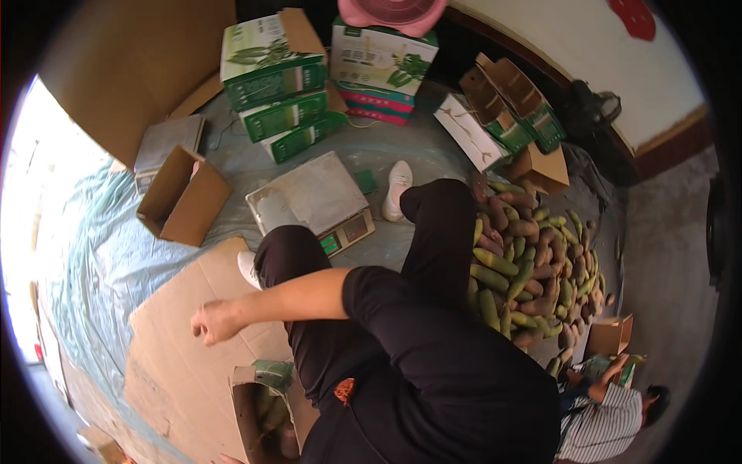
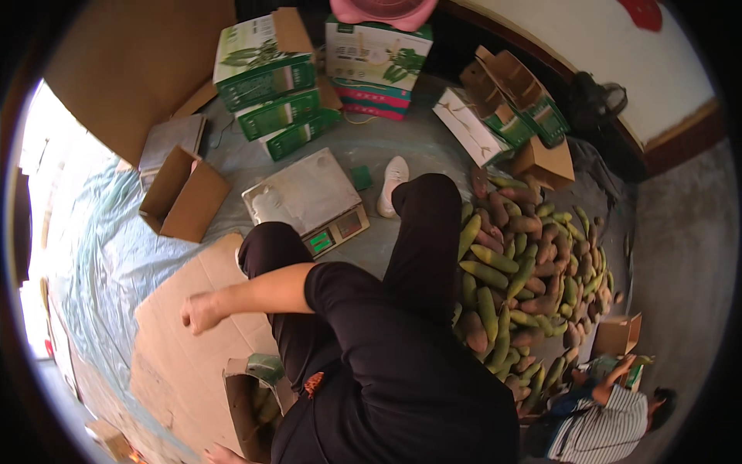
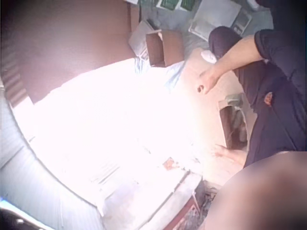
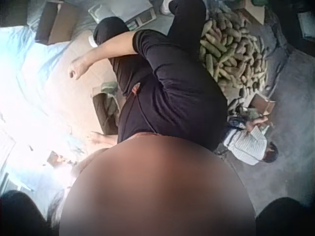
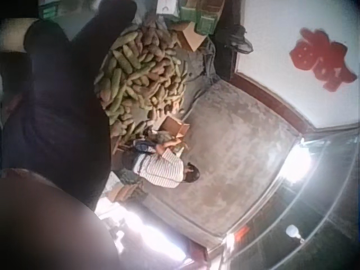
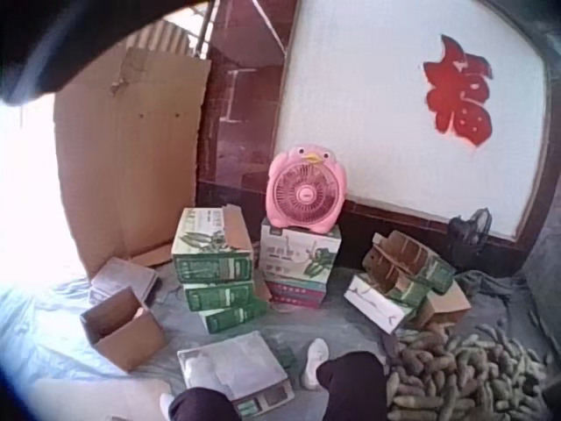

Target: Sort vegetables and pack them into cardboard boxes for shipping.

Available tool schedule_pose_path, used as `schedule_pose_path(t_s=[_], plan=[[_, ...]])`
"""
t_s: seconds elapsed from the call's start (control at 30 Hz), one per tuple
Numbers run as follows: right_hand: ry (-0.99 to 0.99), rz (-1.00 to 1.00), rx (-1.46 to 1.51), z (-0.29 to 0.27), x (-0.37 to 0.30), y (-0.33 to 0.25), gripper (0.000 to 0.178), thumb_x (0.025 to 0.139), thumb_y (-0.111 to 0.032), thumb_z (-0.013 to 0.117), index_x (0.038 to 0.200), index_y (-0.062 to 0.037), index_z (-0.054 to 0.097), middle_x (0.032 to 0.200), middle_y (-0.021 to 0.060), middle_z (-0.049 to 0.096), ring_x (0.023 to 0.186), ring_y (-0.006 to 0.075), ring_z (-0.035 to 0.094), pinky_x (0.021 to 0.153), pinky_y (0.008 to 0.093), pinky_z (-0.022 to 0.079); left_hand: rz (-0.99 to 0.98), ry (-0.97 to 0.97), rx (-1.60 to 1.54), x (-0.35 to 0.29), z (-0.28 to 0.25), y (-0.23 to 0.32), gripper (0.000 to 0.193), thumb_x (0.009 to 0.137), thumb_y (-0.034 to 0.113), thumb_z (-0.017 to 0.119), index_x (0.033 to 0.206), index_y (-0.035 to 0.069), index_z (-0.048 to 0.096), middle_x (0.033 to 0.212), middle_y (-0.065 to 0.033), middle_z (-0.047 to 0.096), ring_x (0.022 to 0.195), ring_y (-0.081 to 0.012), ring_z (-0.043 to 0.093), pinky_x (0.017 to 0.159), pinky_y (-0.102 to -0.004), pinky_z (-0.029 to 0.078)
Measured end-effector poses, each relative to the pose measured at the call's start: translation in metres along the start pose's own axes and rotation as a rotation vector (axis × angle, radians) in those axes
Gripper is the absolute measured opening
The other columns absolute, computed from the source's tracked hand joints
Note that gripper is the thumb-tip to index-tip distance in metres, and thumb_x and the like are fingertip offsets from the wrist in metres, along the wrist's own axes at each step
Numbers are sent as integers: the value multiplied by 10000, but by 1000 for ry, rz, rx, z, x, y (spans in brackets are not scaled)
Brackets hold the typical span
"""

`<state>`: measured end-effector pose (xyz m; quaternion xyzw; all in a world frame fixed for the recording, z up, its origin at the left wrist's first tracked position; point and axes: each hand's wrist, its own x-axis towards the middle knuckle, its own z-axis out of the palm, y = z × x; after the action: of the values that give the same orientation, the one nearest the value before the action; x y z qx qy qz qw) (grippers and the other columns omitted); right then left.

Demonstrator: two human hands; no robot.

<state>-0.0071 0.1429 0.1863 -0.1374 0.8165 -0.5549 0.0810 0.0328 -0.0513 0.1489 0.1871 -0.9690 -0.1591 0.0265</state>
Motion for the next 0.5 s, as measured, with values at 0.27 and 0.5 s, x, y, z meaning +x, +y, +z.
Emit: schedule_pose_path(t_s=[0.27, 0.5], plan=[[663, 70, 214, -209, -174, -13, 268, 792, -128, 628, 1024, 8, 608, 853, 63, 659, 781, 107, 605, 689, 262, 484, 584, -109, -215, 88, 25, -20, 413, 846, 183, 595, 1210, -1, 526, 1187, -217, 545, 1115, -371, 492, 953, -419, 381], [1221, 332, 200, -268, -365, 33, 286, 849, -137, 589, 1118, -43, 578, 890, 21, 625, 793, 74, 571, 655, 209, 446, 523, -947, -645, 20, 119, 98, 347, 870, 177, 578, 1194, 55, 550, 1127, -97, 576, 1084, -211, 509, 953, -314, 356]])
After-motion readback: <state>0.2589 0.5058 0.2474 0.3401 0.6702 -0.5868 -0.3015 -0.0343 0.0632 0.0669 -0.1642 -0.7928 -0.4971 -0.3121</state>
